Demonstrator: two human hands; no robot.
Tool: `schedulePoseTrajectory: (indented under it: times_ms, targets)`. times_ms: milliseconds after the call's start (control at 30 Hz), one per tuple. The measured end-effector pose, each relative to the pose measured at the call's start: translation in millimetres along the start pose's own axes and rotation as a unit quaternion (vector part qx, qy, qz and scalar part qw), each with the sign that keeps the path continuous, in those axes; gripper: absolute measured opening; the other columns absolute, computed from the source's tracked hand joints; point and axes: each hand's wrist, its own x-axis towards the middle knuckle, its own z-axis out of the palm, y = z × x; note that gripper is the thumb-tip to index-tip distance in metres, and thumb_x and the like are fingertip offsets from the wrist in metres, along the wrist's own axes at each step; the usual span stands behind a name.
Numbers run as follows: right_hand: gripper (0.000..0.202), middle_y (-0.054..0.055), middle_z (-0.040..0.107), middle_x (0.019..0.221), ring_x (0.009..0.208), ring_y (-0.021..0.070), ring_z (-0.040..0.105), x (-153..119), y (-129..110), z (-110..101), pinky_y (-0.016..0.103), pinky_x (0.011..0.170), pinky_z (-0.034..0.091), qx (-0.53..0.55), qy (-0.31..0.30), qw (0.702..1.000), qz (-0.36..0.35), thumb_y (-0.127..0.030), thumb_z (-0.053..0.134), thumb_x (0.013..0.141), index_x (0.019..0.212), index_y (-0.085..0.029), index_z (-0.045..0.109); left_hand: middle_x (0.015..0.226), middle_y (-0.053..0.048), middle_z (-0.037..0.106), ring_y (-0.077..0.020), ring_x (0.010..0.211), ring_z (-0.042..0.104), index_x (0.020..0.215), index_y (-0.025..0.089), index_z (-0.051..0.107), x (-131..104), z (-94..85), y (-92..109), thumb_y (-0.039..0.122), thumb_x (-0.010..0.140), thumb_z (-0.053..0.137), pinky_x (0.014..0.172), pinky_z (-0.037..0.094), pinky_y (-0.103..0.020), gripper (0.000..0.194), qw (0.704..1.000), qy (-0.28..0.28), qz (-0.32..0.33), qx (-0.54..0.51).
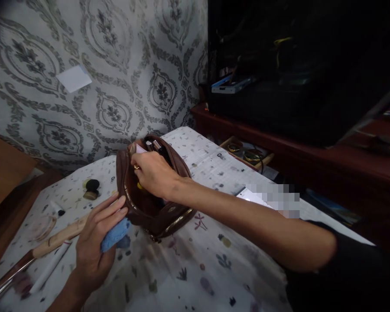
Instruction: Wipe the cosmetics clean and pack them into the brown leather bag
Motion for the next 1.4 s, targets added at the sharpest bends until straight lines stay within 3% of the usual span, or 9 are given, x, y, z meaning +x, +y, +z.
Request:
schedulePoseTrajectory:
  times_ms: [233,467,833,1100,1267,1333,1400]
  targets:
    - [0.024,0.011,0.073,0.097,0.090,0.0195,0.066,20,0,10,0.024,0.073,0.042,-0.050,-0.083,0.995,0.012,-0.003,0.054,0.084,0.100,-0.014,0.069,0.139,-0.014,0.056,-0.0286,0.139,0.043,0.135,0.016,0.052,1,0.6,1,0.018,0.099,0.035,0.111,0.042,-0.046,0.040,1.000,0.002,-0.006,-0.002]
    - [0.031,0.012,0.072,0.103,0.095,0.0214,0.066,23,3,8,0.025,0.076,0.045,-0.065,-0.097,0.993,0.005,-0.004,0.057,0.083,0.111,-0.014,0.064,0.140,-0.015,0.056,-0.0288,0.141,0.042,0.138,0.014,0.050,3,0.3,0,0.022,0.101,0.035,0.111,0.042,-0.047,0.041,1.000,0.000,0.006,0.003]
    - [0.044,0.012,0.072,0.103,0.094,0.0224,0.068,21,9,10,0.027,0.078,0.048,-0.029,-0.067,0.997,-0.006,0.000,0.056,0.079,0.121,-0.014,0.055,0.141,-0.018,0.056,-0.0293,0.142,0.041,0.139,0.012,0.049,9,-4.1,-1,0.026,0.101,0.033,0.112,0.043,-0.048,0.043,0.999,-0.026,0.019,0.009]
    - [0.047,0.014,0.072,0.105,0.095,0.0234,0.069,25,8,12,0.028,0.080,0.047,-0.027,-0.054,0.998,0.014,0.003,0.051,0.081,0.126,-0.012,0.053,0.142,-0.016,0.055,-0.0274,0.144,0.039,0.142,0.016,0.045,15,-8.1,2,0.015,0.098,0.032,0.111,0.045,-0.046,0.046,0.998,-0.039,0.027,0.030]
    - [0.045,0.014,0.072,0.103,0.094,0.0235,0.068,21,1,0,0.029,0.079,0.047,-0.048,-0.051,0.997,0.017,0.001,0.049,0.085,0.127,-0.012,0.056,0.141,-0.018,0.054,-0.0256,0.137,0.048,0.145,0.016,0.040,-7,-11.2,-2,0.008,0.093,0.034,0.102,0.052,-0.039,0.053,0.997,-0.018,0.003,0.081]
    - [0.040,0.010,0.072,0.092,0.080,0.0212,0.068,16,-5,-6,0.029,0.072,0.047,-0.031,-0.025,0.999,0.025,-0.004,0.046,0.089,0.126,-0.015,0.058,0.136,-0.017,0.058,-0.0257,0.128,0.055,0.141,0.016,0.045,-24,-14.3,-11,0.005,0.089,0.034,0.094,0.055,-0.038,0.054,0.992,-0.043,-0.034,0.118]
    - [0.035,0.009,0.070,0.094,0.071,0.0183,0.065,8,-13,-12,0.029,0.065,0.047,0.011,0.033,0.999,0.016,-0.009,0.046,0.091,0.121,-0.018,0.062,0.131,-0.015,0.061,-0.0266,0.120,0.060,0.135,0.017,0.050,-43,-20.7,-24,0.004,0.084,0.037,0.090,0.056,-0.039,0.055,0.978,-0.099,-0.104,0.153]
